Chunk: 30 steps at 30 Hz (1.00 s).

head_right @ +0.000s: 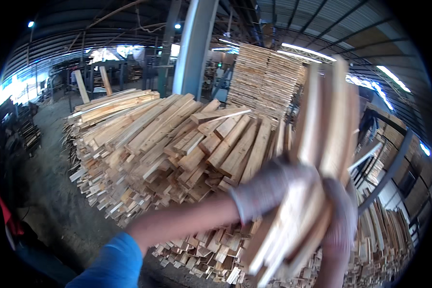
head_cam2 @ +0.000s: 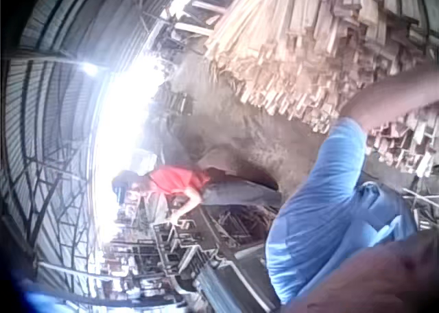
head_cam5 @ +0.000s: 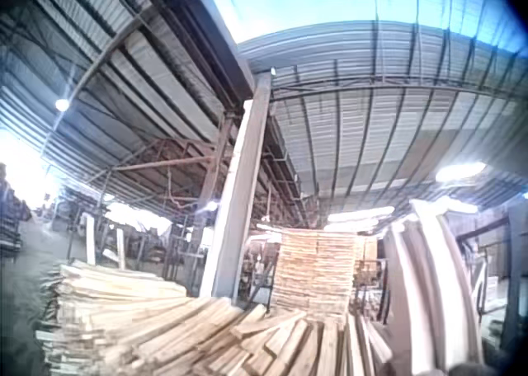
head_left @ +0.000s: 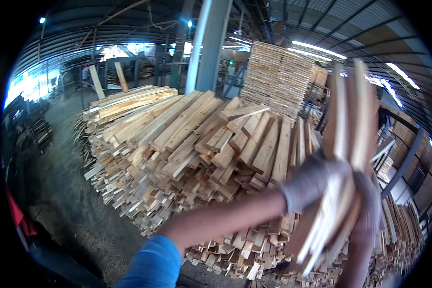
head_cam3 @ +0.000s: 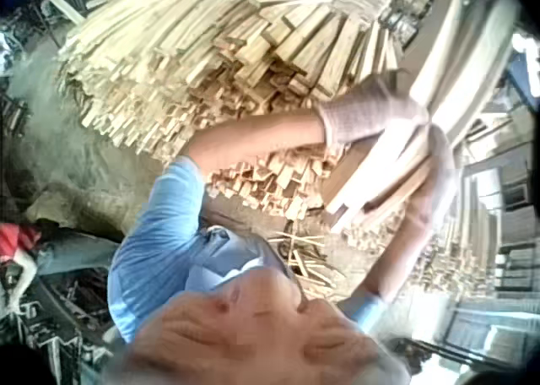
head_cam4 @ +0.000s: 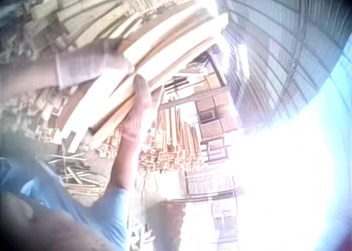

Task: The person gathers and stacks wooden planks and offcuts from a pile on the floor of a workshop. They repeatedly pick up pieces, align them, and place them into neat stacks, occasionally moving to different areas to collect more wood.

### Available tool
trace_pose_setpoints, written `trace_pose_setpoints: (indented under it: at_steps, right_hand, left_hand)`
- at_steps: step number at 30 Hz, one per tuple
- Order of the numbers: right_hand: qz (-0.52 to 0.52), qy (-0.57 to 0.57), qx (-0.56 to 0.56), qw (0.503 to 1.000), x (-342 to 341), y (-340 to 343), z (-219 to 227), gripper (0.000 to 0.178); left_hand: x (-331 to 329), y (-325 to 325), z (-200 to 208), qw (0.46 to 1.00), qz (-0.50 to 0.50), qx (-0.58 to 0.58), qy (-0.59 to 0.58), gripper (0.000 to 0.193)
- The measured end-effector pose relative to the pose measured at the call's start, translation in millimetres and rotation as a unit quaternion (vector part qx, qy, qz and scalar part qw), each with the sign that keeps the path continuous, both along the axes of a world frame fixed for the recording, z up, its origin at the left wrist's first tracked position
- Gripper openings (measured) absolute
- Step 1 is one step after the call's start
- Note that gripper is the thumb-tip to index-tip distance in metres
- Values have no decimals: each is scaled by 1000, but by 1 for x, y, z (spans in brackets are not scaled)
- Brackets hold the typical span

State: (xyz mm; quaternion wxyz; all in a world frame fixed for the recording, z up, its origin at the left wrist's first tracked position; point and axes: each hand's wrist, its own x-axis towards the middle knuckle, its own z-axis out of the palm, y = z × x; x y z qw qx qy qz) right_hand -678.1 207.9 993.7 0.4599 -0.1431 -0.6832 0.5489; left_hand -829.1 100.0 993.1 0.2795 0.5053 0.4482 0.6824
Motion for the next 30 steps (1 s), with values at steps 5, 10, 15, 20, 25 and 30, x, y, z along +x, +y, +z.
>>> trace_pose_setpoints:
  at_steps: [5, 10, 15, 20, 25, 30]
  right_hand:
    - [143, -193, -22, 971, -151, 36, 4, 78]
    - [31, -175, 115, 977, -176, 35, -76, 70]
    - [42, -165, 61, 983, -165, 6, -60, 76]
    - [-109, -65, 421, 898, -121, -64, -78, 80]
    - [-146, -56, 665, 730, -162, -106, -83, 77]
    - [-140, -159, 609, 765, -147, -77, -67, 57]
  left_hand:
    - [-89, -75, 12, 925, 287, -156, 192, 99]
    - [-125, -160, -22, 728, 518, -193, 405, 76]
    - [-167, -166, 13, 747, 479, -330, 322, 88]
    - [-214, -103, 1, 797, 440, -251, 330, 63]
    - [-208, -97, -14, 626, 381, -321, 600, 38]
    - [-94, -158, -79, 687, 479, -44, 545, 23]
